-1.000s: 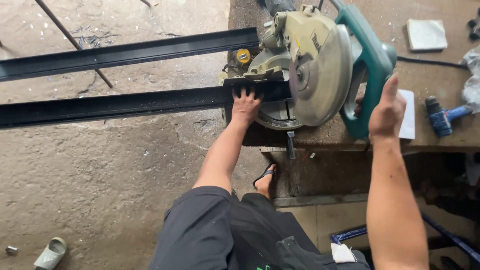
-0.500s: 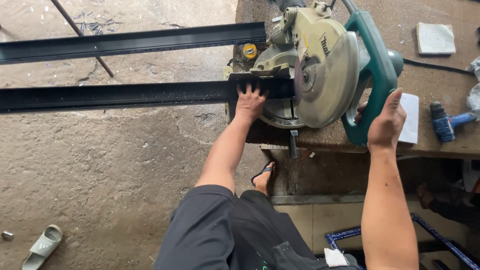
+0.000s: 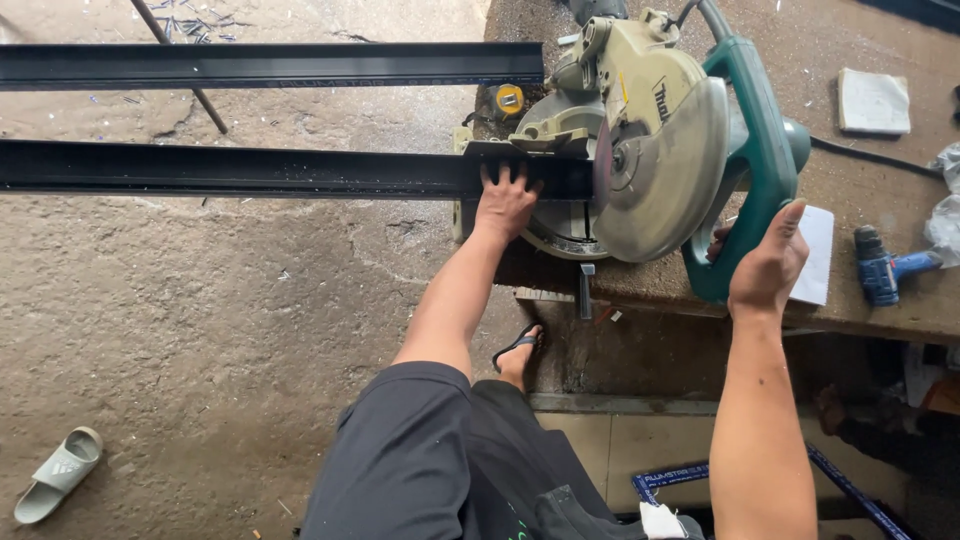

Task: Measuring and marking metal frames before positioning them on a miter saw for cutting.

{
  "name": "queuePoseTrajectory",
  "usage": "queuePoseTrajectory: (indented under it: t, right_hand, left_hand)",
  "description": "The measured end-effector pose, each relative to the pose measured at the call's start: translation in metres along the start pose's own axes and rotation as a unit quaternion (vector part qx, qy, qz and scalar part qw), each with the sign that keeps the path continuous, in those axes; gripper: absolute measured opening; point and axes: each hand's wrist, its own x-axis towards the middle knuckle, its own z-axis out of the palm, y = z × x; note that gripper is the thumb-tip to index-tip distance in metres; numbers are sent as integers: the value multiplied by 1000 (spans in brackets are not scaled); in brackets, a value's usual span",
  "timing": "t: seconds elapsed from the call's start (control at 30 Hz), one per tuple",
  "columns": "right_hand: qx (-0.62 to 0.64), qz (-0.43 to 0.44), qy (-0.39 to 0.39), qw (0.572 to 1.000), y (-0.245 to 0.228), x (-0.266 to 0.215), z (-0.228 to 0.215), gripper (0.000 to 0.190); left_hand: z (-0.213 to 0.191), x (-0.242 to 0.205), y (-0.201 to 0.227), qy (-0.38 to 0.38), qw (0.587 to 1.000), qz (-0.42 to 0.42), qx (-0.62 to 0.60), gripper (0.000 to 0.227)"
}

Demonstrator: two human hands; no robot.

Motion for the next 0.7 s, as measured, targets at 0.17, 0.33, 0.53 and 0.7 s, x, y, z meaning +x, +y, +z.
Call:
queuePoseTrajectory:
  t: [0.17, 0.33, 0.53, 0.7]
  right_hand:
    - [-13, 0, -1, 1000, -3, -5, 2, 71]
    - [-11, -5, -9, 1000, -2, -5, 1, 71]
    - [-11, -1, -5, 1000, -3, -7, 2, 69]
    - [-4, 1, -4, 1000, -3, -6, 2, 70]
  left_hand:
    - [0, -2, 0, -6, 1000, -2, -7, 50]
    - [-5, -1, 1, -28, 1000, -1, -3, 51]
    - [-1, -2, 1, -17, 1000, -2, -2, 50]
    - [-1, -1, 1, -25, 1000, 1, 5, 52]
